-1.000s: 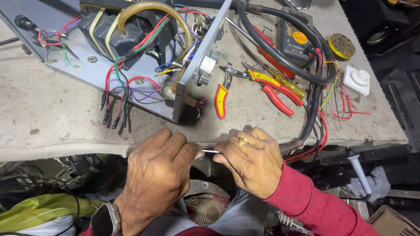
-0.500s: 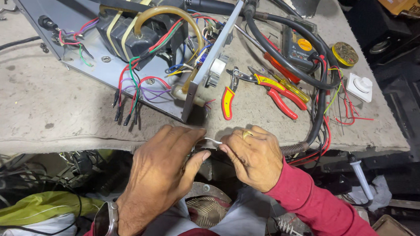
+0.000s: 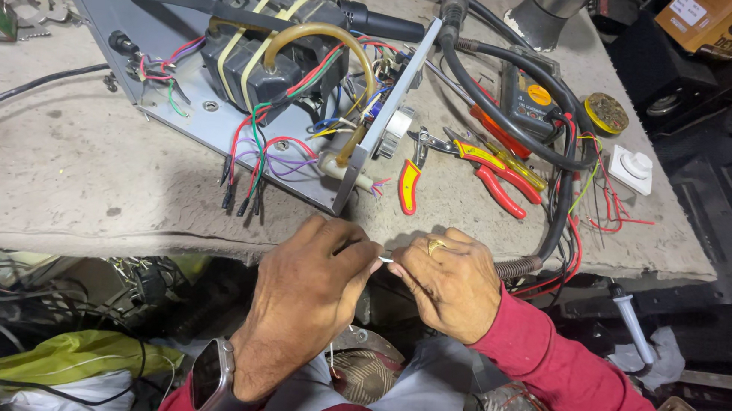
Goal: The person strips insulation from wires on an electronic device using wire strippers, twists the wire ends together, solders the connection with a soldering iron, and wraps the joint with electrical tape while working at a cluttered repair bench.
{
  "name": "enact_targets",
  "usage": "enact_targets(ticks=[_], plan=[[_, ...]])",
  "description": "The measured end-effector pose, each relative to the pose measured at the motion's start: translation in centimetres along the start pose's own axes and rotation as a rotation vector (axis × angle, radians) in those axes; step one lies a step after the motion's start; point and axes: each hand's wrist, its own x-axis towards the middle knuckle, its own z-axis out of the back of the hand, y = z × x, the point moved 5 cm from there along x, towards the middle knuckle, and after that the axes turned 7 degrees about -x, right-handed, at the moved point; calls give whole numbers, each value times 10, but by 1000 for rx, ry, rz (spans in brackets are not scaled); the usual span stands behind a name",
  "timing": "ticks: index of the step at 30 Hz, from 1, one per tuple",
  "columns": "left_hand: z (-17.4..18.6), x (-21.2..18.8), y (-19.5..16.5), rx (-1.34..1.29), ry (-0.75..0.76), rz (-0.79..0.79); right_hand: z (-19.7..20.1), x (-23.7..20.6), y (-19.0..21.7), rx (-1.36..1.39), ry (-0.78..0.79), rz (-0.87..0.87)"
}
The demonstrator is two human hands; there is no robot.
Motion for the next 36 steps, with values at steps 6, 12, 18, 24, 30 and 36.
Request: enact_targets(ticks=[6,12,18,24,30,36], plan=[[2,-1,2,25,-27,-9,-1,7,2,-12,-2,7],[2,1,2,35,-119,-12,0,14,3,-35,-19,-21],[9,-2,3,-2,-177,-5,-2,16,2,-42,-45,-44],[14,-5,6,50,-179,7,-7,16,3,-49,-33,-45],[12,-8,-7,260,-173,-162,-8,17,5,-67,-18,-45],[5,-6,-9,235,-135,-111,-5,12,6,-87,-10,-42]])
